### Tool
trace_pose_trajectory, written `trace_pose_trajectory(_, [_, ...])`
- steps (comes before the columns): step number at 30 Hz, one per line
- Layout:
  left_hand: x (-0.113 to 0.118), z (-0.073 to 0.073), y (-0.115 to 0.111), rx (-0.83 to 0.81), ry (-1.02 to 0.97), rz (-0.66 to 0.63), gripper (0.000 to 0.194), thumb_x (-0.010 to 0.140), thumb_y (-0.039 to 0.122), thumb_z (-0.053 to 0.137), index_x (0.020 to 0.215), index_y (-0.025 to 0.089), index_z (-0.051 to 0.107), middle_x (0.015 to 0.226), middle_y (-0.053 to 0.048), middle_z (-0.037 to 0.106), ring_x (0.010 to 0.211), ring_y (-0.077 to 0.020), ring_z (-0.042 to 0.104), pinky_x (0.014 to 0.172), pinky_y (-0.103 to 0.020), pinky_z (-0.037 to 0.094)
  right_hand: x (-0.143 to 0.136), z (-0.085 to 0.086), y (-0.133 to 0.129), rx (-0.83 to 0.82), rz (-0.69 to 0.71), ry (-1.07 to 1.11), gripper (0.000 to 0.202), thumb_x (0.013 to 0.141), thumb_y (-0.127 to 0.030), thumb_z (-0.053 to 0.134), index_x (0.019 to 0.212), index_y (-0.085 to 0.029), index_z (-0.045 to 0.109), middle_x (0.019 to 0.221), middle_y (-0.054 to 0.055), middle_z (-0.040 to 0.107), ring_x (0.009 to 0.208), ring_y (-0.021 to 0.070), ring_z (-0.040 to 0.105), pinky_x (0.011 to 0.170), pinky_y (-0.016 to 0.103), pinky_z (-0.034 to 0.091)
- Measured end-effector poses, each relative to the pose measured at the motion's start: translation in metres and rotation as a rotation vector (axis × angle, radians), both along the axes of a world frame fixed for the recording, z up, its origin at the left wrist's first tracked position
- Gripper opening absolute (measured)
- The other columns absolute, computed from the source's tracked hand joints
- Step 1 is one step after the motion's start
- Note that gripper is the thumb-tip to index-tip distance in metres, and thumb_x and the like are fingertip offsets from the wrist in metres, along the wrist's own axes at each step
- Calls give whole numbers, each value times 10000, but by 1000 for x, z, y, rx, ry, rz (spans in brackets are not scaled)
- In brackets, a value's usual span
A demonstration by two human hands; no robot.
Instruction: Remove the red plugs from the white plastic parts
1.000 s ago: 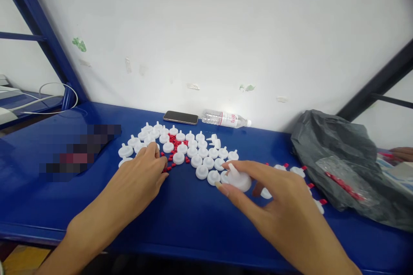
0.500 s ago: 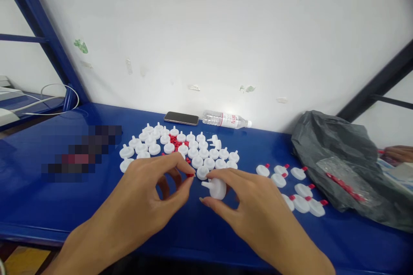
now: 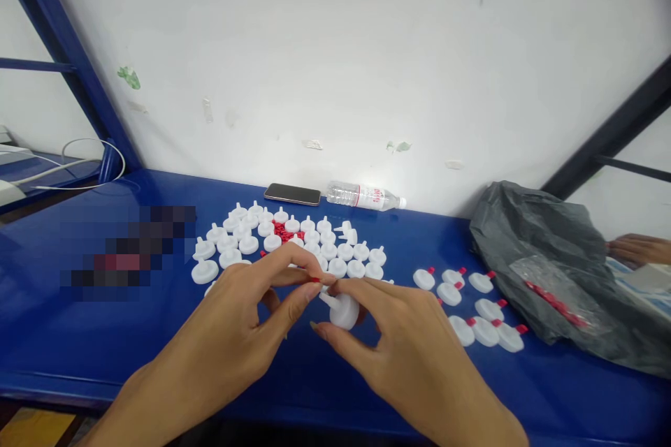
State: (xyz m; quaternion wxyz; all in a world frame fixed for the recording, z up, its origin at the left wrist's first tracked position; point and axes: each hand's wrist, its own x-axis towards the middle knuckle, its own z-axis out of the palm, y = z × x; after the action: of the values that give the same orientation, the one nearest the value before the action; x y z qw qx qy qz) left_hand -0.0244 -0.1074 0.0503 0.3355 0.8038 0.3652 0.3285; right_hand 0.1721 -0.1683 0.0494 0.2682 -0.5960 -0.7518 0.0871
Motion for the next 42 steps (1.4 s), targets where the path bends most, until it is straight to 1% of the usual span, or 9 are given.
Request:
trace_pose_trajectory(3, [3, 2, -2, -8, -17, -24, 117, 993, 361, 606, 1014, 301, 705, 1075, 42, 760, 745, -106, 686, 612, -181, 563, 0, 1, -1, 5, -3, 22, 102, 920, -356, 713, 990, -288, 743, 907, -28, 781, 762, 205, 716, 607, 296, 411])
trace_pose_trajectory(6, [6, 5, -3, 14, -49, -6, 113, 965, 350, 642, 961, 298, 743, 1010, 31, 763, 826, -134, 699, 634, -185, 566, 0, 1, 0, 30, 17, 57, 100, 918, -350, 713, 999, -300, 743, 867, -36, 771, 731, 188, 702, 599, 282, 418])
trace_pose_trajectory(11, [3, 6, -3, 65, -23, 111, 149, 931, 416, 679, 954, 300, 770, 934, 36, 779, 734, -138, 695, 559, -201, 537, 3, 0, 0, 110, 31, 107, 198, 909, -373, 739, 1101, -323, 737, 912, -44, 783, 758, 178, 719, 629, 272, 468])
trace_pose_trajectory(17, [1, 5, -2, 120, 31, 101, 173, 954, 430, 651, 957, 287, 748, 923, 43, 776, 736, -130, 689, 581, -197, 522, 6, -2, -2, 138, 31, 115, 243, 919, -371, 739, 1154, -308, 731, 908, -32, 776, 730, 160, 707, 597, 250, 487])
trace_pose_trajectory(21, [0, 0, -1, 203, 174, -2, 193, 1030, 375, 527, 1026, 281, 694, 856, 40, 748, 666, -125, 660, 579, -220, 484, 8, -3, 0, 157, 47, 69, 275, 930, -351, 736, 1199, -297, 723, 993, -6, 774, 806, 182, 724, 634, 265, 524])
trace_pose_trajectory(27, [-10, -11, 2, 434, 319, -126, 235, 1050, 223, 411, 1129, 277, 626, 995, 4, 742, 826, -161, 698, 710, -253, 479, 6, -7, 5, 236, 105, 59, 415, 935, -277, 736, 1341, -247, 656, 1171, 35, 762, 994, 207, 724, 873, 321, 573])
trace_pose_trajectory(30, [-12, -12, 3, 480, 325, -129, 273, 1010, 142, 375, 1058, 254, 619, 975, -13, 726, 792, -167, 678, 690, -264, 470, 1, -11, 8, 332, 147, 106, 383, 938, -244, 728, 1312, -189, 666, 1197, 56, 765, 1036, 201, 713, 931, 301, 564])
trace_pose_trajectory(35, [-7, -9, 1, 470, 337, -109, 305, 892, 36, 372, 967, 229, 596, 875, -25, 687, 709, -167, 636, 647, -267, 464, -4, -16, 14, 402, 177, 143, 325, 931, -266, 739, 1238, -173, 686, 1131, 57, 782, 947, 193, 715, 895, 295, 569])
trace_pose_trajectory(42, [-15, -14, 2, 543, 323, -116, 401, 858, 11, 379, 1084, 273, 581, 916, 13, 715, 743, -149, 679, 651, -241, 479, -9, -18, 15, 380, 205, 171, 184, 935, -335, 739, 1045, -193, 701, 899, 0, 772, 766, 165, 667, 733, 288, 518])
